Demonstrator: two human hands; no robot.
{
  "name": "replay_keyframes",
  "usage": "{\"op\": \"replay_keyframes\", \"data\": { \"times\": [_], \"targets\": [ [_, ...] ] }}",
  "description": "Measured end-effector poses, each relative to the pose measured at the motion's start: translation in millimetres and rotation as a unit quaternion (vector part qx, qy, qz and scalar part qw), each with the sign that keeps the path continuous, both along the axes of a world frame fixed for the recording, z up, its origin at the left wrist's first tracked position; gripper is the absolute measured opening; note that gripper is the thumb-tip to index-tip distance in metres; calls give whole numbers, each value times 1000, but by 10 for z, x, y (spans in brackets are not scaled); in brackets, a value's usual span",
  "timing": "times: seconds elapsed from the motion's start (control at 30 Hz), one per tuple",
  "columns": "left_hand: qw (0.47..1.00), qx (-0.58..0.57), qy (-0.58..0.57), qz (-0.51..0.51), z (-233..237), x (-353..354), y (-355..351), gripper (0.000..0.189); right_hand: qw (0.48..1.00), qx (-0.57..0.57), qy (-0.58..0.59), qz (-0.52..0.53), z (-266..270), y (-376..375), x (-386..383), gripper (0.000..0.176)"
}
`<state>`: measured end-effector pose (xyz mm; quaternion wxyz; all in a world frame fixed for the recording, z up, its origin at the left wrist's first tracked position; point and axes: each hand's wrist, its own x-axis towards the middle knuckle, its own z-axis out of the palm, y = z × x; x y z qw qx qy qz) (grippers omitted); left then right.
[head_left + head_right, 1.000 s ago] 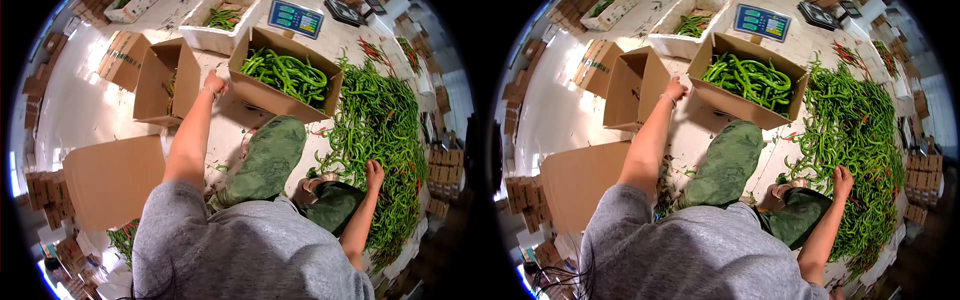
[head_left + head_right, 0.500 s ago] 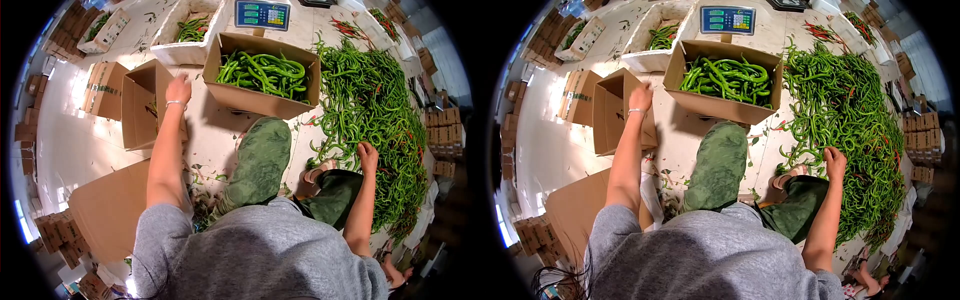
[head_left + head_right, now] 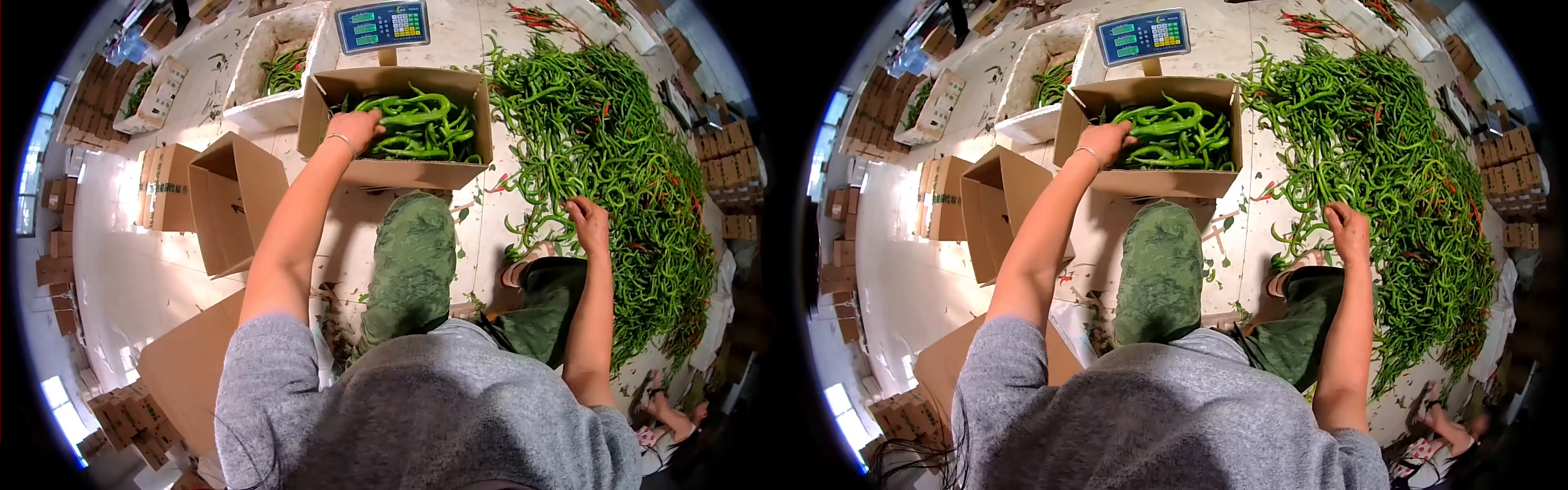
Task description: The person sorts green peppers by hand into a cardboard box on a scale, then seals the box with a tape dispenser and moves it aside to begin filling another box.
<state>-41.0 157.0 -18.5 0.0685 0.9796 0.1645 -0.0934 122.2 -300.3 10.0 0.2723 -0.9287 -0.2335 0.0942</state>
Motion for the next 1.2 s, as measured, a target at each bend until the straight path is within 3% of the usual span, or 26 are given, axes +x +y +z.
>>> {"op": "replay_keyframes", "data": {
  "times": [0.03, 0.07, 0.13, 0.17, 0.27, 0.3, 0.33, 0.4, 0.47, 0.53, 0.57, 0.6, 0.67, 0.77, 0.8, 0.87, 0.9, 0.97, 1.0, 1.03, 1.07, 1.13, 1.2],
  "targets": [
    [998, -15, -50, 34, -35, -61, 40, 30, 1000, -20, 4, -2, 1, -6, 43, 18],
    [997, -30, -26, 60, -94, -90, 88, 32, 1000, 5, -7, -6, -18, -6, 59, 19],
    [991, -79, 98, 55, -196, -110, 125, 37, 1000, 4, -8, 1, -10, 11, 101, 19],
    [989, -72, 126, 24, -281, -90, 147, 49, 1000, 16, -1, 7, 27, 36, 92, 18],
    [985, -132, -9, -109, -315, -240, 326, 70, 999, 34, -17, 36, -7, 25, 132, 18],
    [972, -161, 171, -4, 178, -79, 241, 79, 999, 20, -15, 33, 51, 49, 122, 18],
    [974, -182, 108, 79, 184, -62, 309, 73, 999, 32, -8, 28, -1, 32, 156, 18],
    [986, -136, -91, 16, 37, -109, 469, 70, 999, 52, -4, 15, -41, 38, 185, 19],
    [955, -273, -83, 76, -119, -168, 388, 59, 999, 50, -1, 22, 9, 48, 178, 20],
    [985, -164, -37, 24, -293, -210, 337, 54, 998, 54, 8, 22, 52, 68, 167, 20],
    [980, -188, 22, 63, -276, -190, 318, 59, 998, 54, 10, 22, 53, 66, 171, 20],
    [980, -181, 55, 69, -235, -194, 249, 53, 998, 50, 3, 26, 58, 68, 177, 20],
    [986, -166, 26, 13, -205, -172, 212, 47, 999, 39, -8, 34, 73, 66, 177, 20],
    [988, -71, -119, 72, 78, -108, 152, 45, 999, 39, -13, 33, 78, 66, 167, 20],
    [977, 59, -187, 81, 76, -31, 204, 38, 999, 37, -12, 34, 73, 69, 165, 21],
    [967, 72, -220, 110, 229, 164, 134, 35, 999, 28, -10, 32, 62, 78, 169, 20],
    [974, 28, -218, 54, 197, 264, 89, 37, 999, 27, -8, 32, 65, 85, 169, 20],
    [980, -100, -163, -52, 11, 511, 0, 39, 999, 29, -7, 35, 66, 102, 180, 20],
    [984, -120, -126, -46, -49, 556, -182, 39, 999, 32, -7, 37, 48, 111, 187, 20],
    [989, -134, -31, -50, -282, 661, -174, 42, 999, 36, -8, 37, 38, 113, 191, 19],
    [996, -56, 15, -61, -366, 695, -321, 44, 998, 41, -9, 40, 41, 115, 180, 20],
    [987, -20, 115, -112, -31, 698, -792, 45, 998, 44, -12, 45, 72, 130, 156, 20],
    [970, -117, 114, -181, -58, 600, -886, 48, 998, 56, 3, 35, 111, 133, 125, 20]
  ]
}}
